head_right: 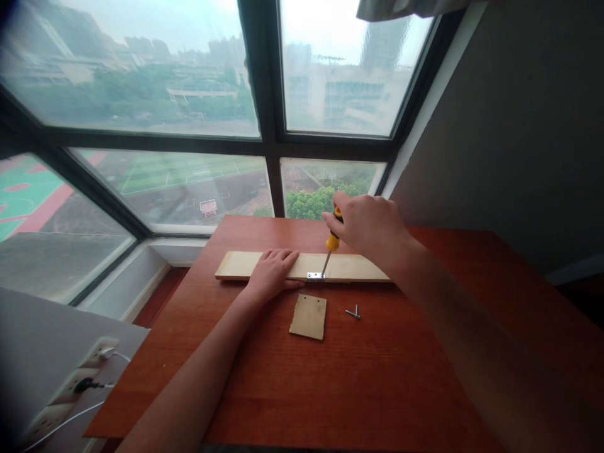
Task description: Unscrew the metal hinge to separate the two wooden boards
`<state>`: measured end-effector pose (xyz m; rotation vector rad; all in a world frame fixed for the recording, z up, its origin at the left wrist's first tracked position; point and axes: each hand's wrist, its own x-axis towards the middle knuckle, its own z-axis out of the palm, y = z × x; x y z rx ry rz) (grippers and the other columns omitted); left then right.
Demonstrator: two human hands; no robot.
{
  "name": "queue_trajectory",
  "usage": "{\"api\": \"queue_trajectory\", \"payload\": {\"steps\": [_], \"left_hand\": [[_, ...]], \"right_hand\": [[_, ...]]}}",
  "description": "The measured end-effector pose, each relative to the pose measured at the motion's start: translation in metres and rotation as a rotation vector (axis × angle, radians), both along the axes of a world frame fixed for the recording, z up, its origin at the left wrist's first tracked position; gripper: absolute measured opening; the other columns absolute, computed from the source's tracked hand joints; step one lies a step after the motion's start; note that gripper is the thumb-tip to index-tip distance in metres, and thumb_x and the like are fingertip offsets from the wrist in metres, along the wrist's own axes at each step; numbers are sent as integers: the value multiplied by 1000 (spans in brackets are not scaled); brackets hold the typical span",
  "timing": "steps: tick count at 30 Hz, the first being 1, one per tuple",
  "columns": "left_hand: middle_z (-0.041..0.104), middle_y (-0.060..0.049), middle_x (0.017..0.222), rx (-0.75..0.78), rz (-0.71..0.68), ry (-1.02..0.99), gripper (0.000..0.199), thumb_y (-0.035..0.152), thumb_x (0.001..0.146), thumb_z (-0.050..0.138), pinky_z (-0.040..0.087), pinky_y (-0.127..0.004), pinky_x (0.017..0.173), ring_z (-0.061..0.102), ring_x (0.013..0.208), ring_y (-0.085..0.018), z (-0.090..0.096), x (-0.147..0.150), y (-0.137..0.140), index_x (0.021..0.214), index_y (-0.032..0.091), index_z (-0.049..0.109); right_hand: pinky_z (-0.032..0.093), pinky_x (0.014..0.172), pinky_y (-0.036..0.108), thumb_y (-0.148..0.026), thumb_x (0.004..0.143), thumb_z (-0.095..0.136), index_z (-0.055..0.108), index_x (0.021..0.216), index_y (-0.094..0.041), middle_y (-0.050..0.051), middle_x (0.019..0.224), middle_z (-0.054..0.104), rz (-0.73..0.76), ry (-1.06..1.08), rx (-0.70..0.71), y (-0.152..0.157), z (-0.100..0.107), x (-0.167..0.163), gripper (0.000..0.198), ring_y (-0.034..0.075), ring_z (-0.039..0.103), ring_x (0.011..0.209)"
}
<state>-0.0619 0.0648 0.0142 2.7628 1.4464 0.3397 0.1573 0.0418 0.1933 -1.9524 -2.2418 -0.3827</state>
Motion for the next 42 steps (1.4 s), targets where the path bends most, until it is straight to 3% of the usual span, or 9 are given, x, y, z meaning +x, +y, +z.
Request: {"api": "queue_trajectory", "payload": {"steps": [4, 11, 15, 18, 25, 31, 34, 37, 42], "left_hand": [[62, -13, 124, 1, -1, 0, 73, 61, 71, 73, 35, -40, 100, 54, 116, -30, 0, 0, 0, 128, 21, 51], [62, -13, 125, -11, -1, 0, 73, 63, 71, 72, 35, -42, 101, 54, 117, -31, 1, 0, 0, 128, 21, 51], [61, -13, 125, -15, -1, 1, 73, 62, 71, 72, 35, -42, 101, 54, 117, -31, 1, 0, 0, 129, 22, 51], [61, -13, 124, -4, -4, -7, 74, 62, 71, 72, 35, -41, 100, 54, 117, -31, 1, 0, 0, 129, 21, 51], [62, -13, 122, -6, -3, -4, 75, 63, 71, 72, 35, -40, 100, 55, 116, -30, 2, 1, 0, 128, 19, 52], [62, -13, 124, 0, -6, -3, 76, 64, 71, 71, 35, -40, 101, 54, 117, -31, 0, 0, 0, 129, 19, 51], [61, -13, 125, -6, -6, -1, 76, 63, 71, 71, 35, -41, 101, 54, 117, -31, 0, 0, 0, 130, 21, 51], [61, -13, 125, -18, -3, -1, 75, 63, 72, 71, 35, -42, 101, 53, 118, -31, 0, 0, 0, 130, 22, 50], [61, -13, 125, -17, -4, -3, 74, 63, 71, 71, 34, -41, 101, 54, 118, -31, 0, 0, 0, 130, 22, 51]], "right_hand": [[41, 62, 30, -33, 81, 56, 57, 116, -22, 6, 102, 70, 255, 249, -183, 4, 3, 6, 37, 21, 63, 80], [34, 55, 34, -62, 89, 42, 66, 95, -23, 10, 75, 68, 10, 16, 16, -1, 3, -1, 46, 25, 60, 64], [38, 58, 31, -43, 85, 53, 64, 107, -26, 6, 89, 71, 163, 123, -96, 2, 6, 1, 29, 22, 62, 72], [43, 65, 30, -35, 81, 57, 59, 118, -24, 6, 104, 71, 283, 275, -240, 4, 8, 3, 38, 22, 64, 85], [39, 60, 36, -67, 88, 42, 65, 113, -24, 11, 77, 68, -53, 35, -4, 1, 3, -4, 55, 29, 64, 71], [46, 66, 31, -32, 81, 58, 49, 137, -24, 6, 96, 71, 258, 320, -206, 4, 6, 5, 58, 23, 64, 81], [48, 72, 30, -30, 80, 58, 51, 132, -23, 5, 103, 71, 337, 438, -288, 7, 6, 8, 53, 21, 65, 88], [44, 63, 32, -50, 88, 52, 61, 116, -24, 7, 93, 71, 195, 326, -151, 5, 3, 3, 40, 23, 64, 78], [30, 52, 32, -70, 87, 39, 66, 84, -23, 9, 68, 65, -12, 28, 37, 1, 3, -6, 55, 23, 57, 59]]}}
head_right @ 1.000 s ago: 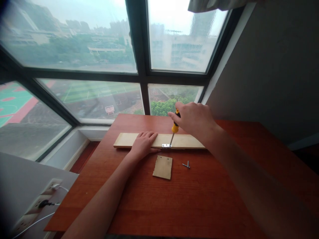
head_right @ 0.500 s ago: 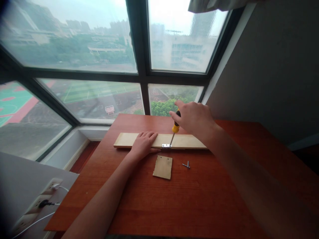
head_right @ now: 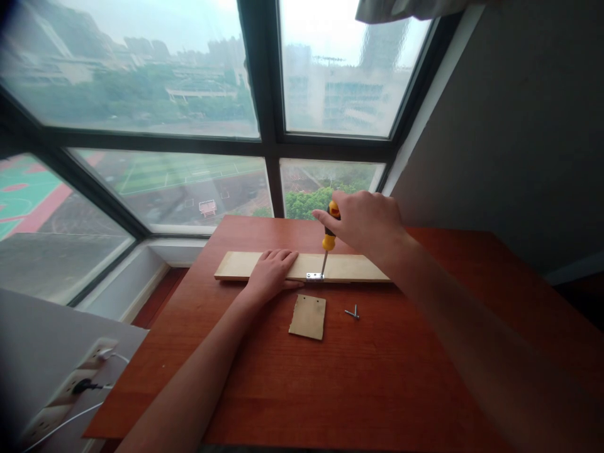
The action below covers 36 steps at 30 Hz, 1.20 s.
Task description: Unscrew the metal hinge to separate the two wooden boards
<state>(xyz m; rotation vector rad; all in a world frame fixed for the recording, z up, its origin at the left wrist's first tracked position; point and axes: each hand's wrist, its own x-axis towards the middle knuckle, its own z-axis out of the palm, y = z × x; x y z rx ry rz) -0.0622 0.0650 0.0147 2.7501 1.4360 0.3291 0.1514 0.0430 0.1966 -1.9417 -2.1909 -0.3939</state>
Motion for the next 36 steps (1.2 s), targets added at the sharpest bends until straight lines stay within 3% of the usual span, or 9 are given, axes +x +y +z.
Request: {"api": "queue_trajectory", "payload": {"steps": [5, 8, 13, 16, 19, 27, 30, 33, 36], "left_hand": [[61, -14, 124, 13, -6, -7, 75, 64, 72, 70, 35, -41, 101, 54, 117, -31, -1, 0, 0, 130, 21, 51], [61, -13, 125, 9, -2, -7, 74, 63, 71, 71, 35, -41, 101, 54, 118, -31, -1, 0, 0, 129, 22, 51], [61, -13, 125, -2, 8, -3, 72, 63, 72, 71, 34, -41, 101, 54, 118, -31, 0, 1, 0, 129, 24, 51], [61, -13, 126, 2, 4, -5, 73, 62, 71, 72, 34, -41, 101, 54, 118, -31, 0, 1, 0, 129, 23, 51], [61, -13, 126, 3, 4, -3, 74, 61, 71, 73, 35, -41, 101, 54, 118, -31, 0, 1, 0, 130, 22, 51], [61, -13, 126, 1, 5, -10, 74, 62, 71, 72, 35, -40, 101, 54, 118, -31, 0, 0, 0, 129, 22, 51], [61, -13, 127, -3, 2, -11, 73, 62, 71, 73, 34, -40, 101, 54, 118, -31, 0, 0, 0, 129, 23, 51], [61, -13, 126, 1, 0, -7, 75, 62, 70, 73, 35, -40, 101, 54, 118, -31, 1, 1, 0, 129, 21, 51], [62, -13, 124, 1, 0, 0, 75, 61, 71, 73, 35, -41, 101, 54, 117, -31, 1, 1, 0, 128, 20, 51]], "right_hand": [[33, 54, 31, -46, 82, 55, 65, 98, -25, 5, 86, 70, 145, 88, -171, 7, 7, 6, 28, 22, 60, 69], [38, 59, 31, -38, 78, 59, 63, 108, -24, 5, 99, 70, 210, 151, -262, 10, 9, 8, 33, 22, 62, 79], [36, 57, 32, -56, 88, 47, 65, 92, -25, 6, 83, 69, 126, 89, -149, 10, 5, 3, 36, 23, 61, 72], [42, 63, 31, -38, 86, 53, 62, 97, -25, 5, 88, 70, 256, 192, -200, 11, 4, 5, 20, 22, 63, 77], [46, 72, 30, -24, 77, 59, 58, 108, -24, 4, 105, 70, 380, 329, -317, 13, 4, 9, 31, 21, 64, 89], [39, 59, 37, -64, 88, 41, 64, 95, -23, 12, 77, 68, -5, -34, -70, 8, 3, 4, 48, 29, 63, 69], [41, 61, 35, -48, 87, 51, 62, 102, -24, 9, 88, 70, 126, 60, -147, 10, 4, 7, 31, 26, 64, 76], [44, 65, 30, -34, 79, 59, 56, 116, -24, 7, 101, 70, 299, 214, -291, 13, 4, 10, 39, 22, 64, 84], [43, 63, 33, -47, 83, 55, 56, 117, -22, 9, 100, 70, 179, 148, -229, 14, 3, 9, 42, 25, 64, 82]]}}
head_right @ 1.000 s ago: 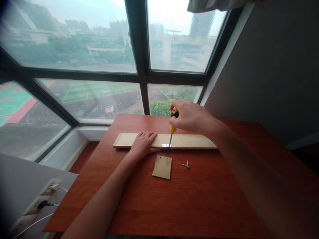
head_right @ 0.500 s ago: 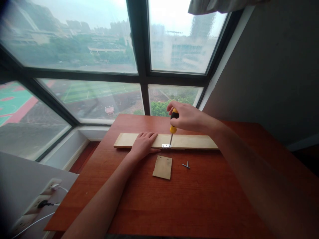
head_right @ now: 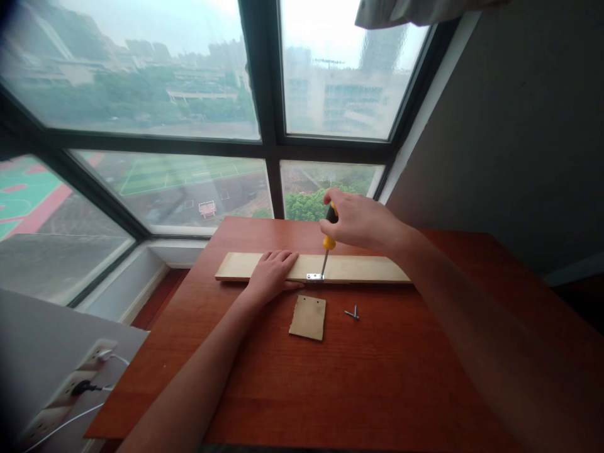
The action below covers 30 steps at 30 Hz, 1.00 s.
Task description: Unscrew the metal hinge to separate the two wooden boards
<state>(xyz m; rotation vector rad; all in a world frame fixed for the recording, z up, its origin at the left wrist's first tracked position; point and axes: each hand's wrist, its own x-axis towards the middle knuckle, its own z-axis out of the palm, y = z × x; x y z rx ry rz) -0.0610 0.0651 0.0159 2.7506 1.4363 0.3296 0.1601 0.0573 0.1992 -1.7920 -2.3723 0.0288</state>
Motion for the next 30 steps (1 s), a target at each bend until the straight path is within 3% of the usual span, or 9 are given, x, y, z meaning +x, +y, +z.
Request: {"api": "queue_trajectory", "payload": {"steps": [3, 6, 10, 15, 20, 22, 26, 30], "left_hand": [[62, -13, 124, -5, 1, 1, 73, 63, 72, 71, 35, -41, 100, 54, 117, -31, 0, 0, 0, 128, 20, 51], [62, -14, 124, -2, 2, -5, 73, 63, 72, 70, 36, -41, 100, 55, 116, -31, 0, 0, 0, 129, 20, 52], [62, -13, 123, 1, 4, -5, 75, 62, 71, 73, 36, -41, 100, 55, 116, -31, -1, -1, 0, 129, 20, 51], [62, -14, 123, -2, 3, -8, 72, 64, 74, 68, 35, -41, 100, 55, 116, -31, 0, 0, 0, 128, 19, 52], [62, -13, 124, 3, 5, -2, 75, 64, 73, 69, 36, -40, 100, 55, 116, -31, 0, 0, 0, 129, 19, 52], [62, -13, 124, 1, 5, -1, 75, 64, 72, 70, 36, -40, 100, 55, 116, -31, 0, 0, 0, 129, 18, 51], [62, -14, 124, 1, 1, -6, 74, 65, 74, 67, 36, -41, 100, 55, 116, -31, -1, 0, 0, 129, 19, 51], [62, -14, 124, 9, -1, -7, 73, 65, 74, 67, 36, -41, 100, 55, 116, -31, -2, 0, 0, 129, 19, 51]], "right_hand": [[41, 61, 35, -57, 87, 46, 61, 105, -23, 9, 91, 70, -133, -105, 101, 0, -2, -2, 41, 27, 64, 77], [44, 66, 33, -40, 83, 54, 60, 105, -24, 6, 94, 70, 9, 16, 25, 0, -1, 0, 28, 24, 64, 82], [47, 75, 30, -26, 77, 58, 57, 110, -24, 4, 105, 69, 204, 216, -99, 0, 1, 3, 33, 21, 63, 91], [41, 63, 32, -43, 87, 50, 61, 98, -22, 6, 85, 67, 48, 43, 67, -3, 0, -2, 27, 22, 61, 74], [42, 66, 28, -24, 77, 57, 63, 99, -21, 4, 94, 68, 184, 165, -63, -2, 4, 0, 23, 18, 61, 80], [42, 65, 28, -27, 81, 56, 63, 97, -21, 3, 91, 69, 192, 192, -84, -2, 5, 1, 19, 18, 61, 77], [41, 63, 31, -39, 89, 51, 64, 85, -21, 3, 79, 68, 172, 147, 16, 0, 3, 1, 22, 18, 60, 71], [46, 72, 31, -24, 82, 56, 64, 94, -21, 4, 93, 69, 252, 169, 72, 1, 1, 4, 15, 19, 63, 83]]}}
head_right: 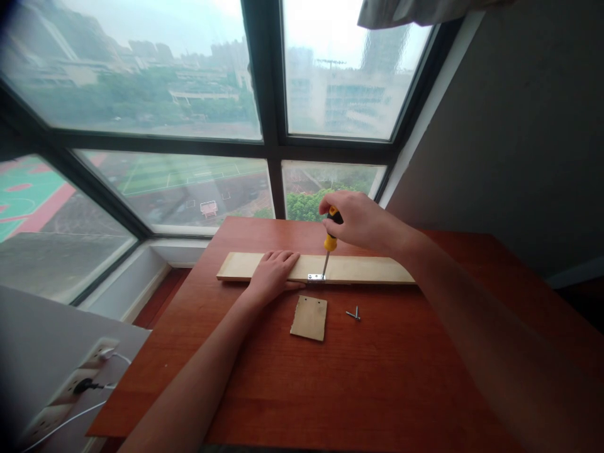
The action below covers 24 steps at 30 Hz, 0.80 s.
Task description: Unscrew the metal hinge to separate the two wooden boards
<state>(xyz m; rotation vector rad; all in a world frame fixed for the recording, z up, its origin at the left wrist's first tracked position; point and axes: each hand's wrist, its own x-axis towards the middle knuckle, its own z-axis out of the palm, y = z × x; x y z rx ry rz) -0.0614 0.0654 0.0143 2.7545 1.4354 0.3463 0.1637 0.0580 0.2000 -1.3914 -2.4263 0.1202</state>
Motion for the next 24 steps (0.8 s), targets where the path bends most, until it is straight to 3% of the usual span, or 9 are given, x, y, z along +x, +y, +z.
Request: {"api": "queue_trajectory", "payload": {"steps": [3, 5, 9, 12, 15, 19, 21, 24], "left_hand": [[62, -14, 123, 5, 1, 2, 74, 64, 73, 69, 35, -40, 100, 55, 116, -31, 1, 0, 0, 129, 18, 52], [62, -13, 123, 3, 3, 2, 73, 65, 74, 68, 36, -40, 100, 55, 115, -31, 2, 0, -1, 128, 18, 52], [62, -13, 123, -7, 12, 5, 70, 64, 74, 68, 36, -40, 100, 55, 115, -31, 3, 1, -1, 126, 20, 53], [62, -13, 123, -11, 14, 5, 70, 64, 73, 69, 35, -40, 100, 55, 116, -31, 3, 1, -1, 127, 21, 53], [62, -13, 123, -14, 9, 7, 71, 64, 74, 68, 35, -41, 100, 55, 115, -30, 2, 1, -1, 128, 21, 52], [62, -14, 123, -13, 6, -2, 71, 66, 76, 64, 35, -42, 100, 55, 116, -31, 2, 0, -1, 128, 20, 52], [62, -14, 123, -15, 5, -3, 72, 66, 75, 65, 35, -41, 100, 55, 116, -31, 3, 0, -1, 128, 20, 52], [62, -13, 125, -19, 10, 1, 72, 64, 73, 69, 35, -41, 100, 54, 116, -31, 3, 1, -1, 129, 21, 52]], "right_hand": [[48, 76, 29, -20, 78, 57, 61, 109, -21, 5, 106, 68, 39, 38, -62, 0, -1, 2, 31, 19, 63, 91], [48, 75, 32, -28, 81, 57, 60, 111, -19, 8, 109, 68, -41, -38, -38, -1, -3, 0, 32, 22, 63, 91], [41, 58, 35, -57, 90, 43, 63, 97, -18, 12, 89, 69, -321, -308, 101, -5, -5, -8, 44, 27, 63, 74], [33, 53, 33, -60, 91, 40, 62, 82, -20, 9, 74, 66, -387, -406, 123, -7, -3, -12, 46, 25, 61, 65], [34, 53, 32, -55, 88, 49, 60, 78, -20, 7, 71, 64, -329, -357, 79, -5, 2, -11, 37, 22, 60, 64], [43, 62, 30, -36, 80, 60, 62, 87, -22, 4, 84, 68, -139, -139, -92, -1, 5, -2, 15, 20, 62, 75], [47, 69, 30, -29, 78, 62, 62, 98, -23, 3, 96, 69, -42, -35, -166, 0, 5, 2, 21, 20, 64, 84], [48, 75, 32, -38, 82, 61, 59, 112, -23, 7, 110, 69, -28, -11, -140, -2, 3, 2, 34, 23, 64, 93]]}}
